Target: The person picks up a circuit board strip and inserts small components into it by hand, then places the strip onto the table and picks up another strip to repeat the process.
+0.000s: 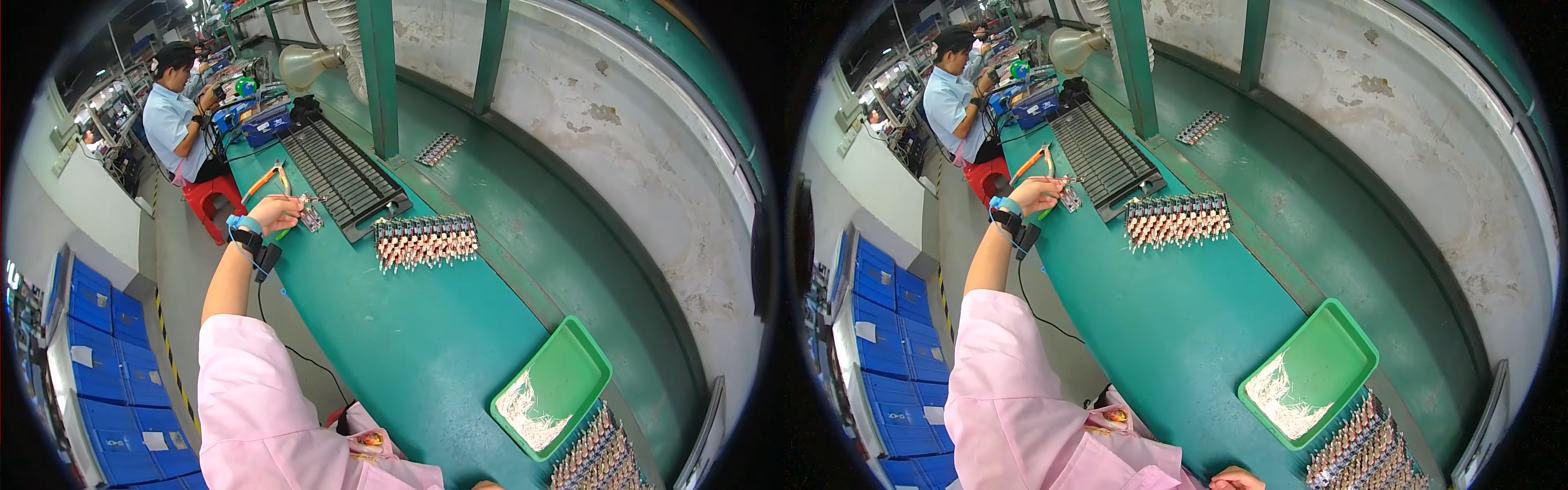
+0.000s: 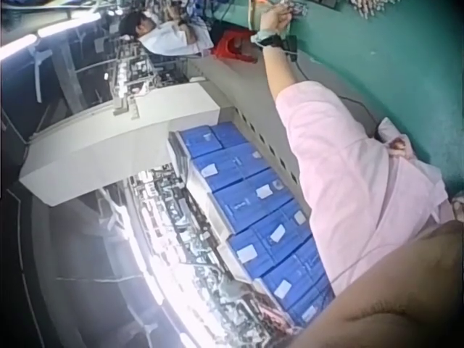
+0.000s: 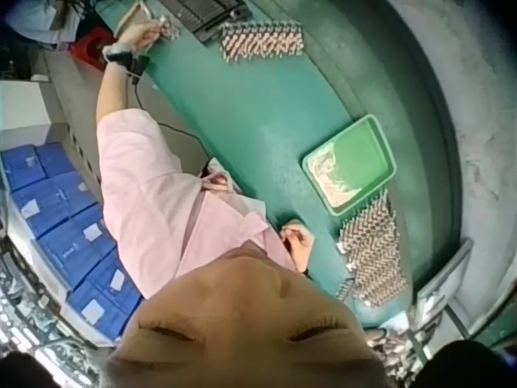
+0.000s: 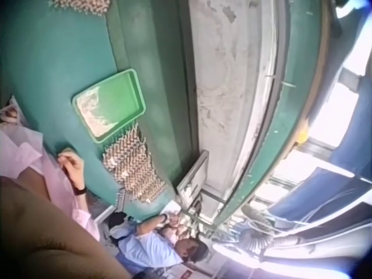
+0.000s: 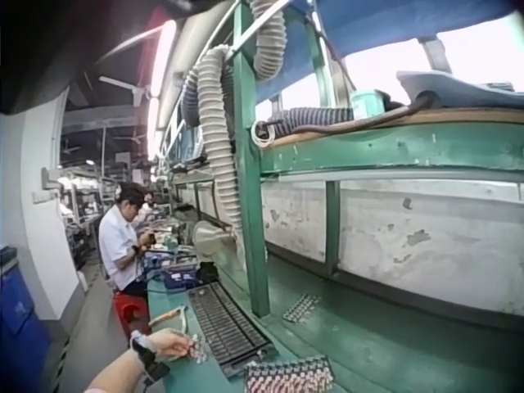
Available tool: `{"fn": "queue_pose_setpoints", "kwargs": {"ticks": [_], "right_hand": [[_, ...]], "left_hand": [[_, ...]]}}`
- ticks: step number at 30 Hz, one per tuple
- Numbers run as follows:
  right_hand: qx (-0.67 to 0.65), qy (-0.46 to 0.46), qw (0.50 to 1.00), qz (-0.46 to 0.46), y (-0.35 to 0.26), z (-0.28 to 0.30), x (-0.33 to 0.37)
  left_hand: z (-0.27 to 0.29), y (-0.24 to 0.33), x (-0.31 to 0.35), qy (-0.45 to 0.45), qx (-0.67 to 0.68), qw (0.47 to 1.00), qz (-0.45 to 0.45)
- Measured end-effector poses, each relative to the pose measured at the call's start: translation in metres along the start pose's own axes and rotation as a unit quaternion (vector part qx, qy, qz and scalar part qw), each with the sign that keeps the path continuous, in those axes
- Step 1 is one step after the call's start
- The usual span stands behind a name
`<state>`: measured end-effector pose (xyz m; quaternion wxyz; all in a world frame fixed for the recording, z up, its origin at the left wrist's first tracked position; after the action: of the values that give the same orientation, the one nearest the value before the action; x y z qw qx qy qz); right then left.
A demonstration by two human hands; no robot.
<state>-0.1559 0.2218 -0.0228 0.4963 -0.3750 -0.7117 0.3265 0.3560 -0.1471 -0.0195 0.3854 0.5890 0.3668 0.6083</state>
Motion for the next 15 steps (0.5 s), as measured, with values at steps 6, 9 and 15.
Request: {"fn": "queue_pose_setpoints", "kwargs": {"ticks": [6, 9, 15], "right_hand": [[-0.004, -0.002, 1.0, 0.022, 0.003, 0.002, 0.002], [0.022, -0.009, 1.0, 0.014, 0.001, 0.001, 0.001], [0.013, -0.01, 1.0, 0.026, 0.003, 0.001, 0.001]], "left_hand": [[0.001, -0.007, 0.002, 0.017, 0.052, 0.997, -0.052], [-0.009, -0.004, 0.003, -0.016, 0.11, 0.989, -0.102], [-0.02, 0.004, -0.002, 0.014, 0.093, 0.991, -0.1]]}}
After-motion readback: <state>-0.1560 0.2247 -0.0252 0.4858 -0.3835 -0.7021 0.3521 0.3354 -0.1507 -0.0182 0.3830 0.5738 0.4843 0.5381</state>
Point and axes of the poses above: each hand's wrist, its own x-axis away from the middle knuckle, its own z-axis out of the back of the hand, y = z × x, the point moved 2 cm from there along -x, towards the middle knuckle, and after that the axes turned 9 degrees about -y, right-handed, at the moved point
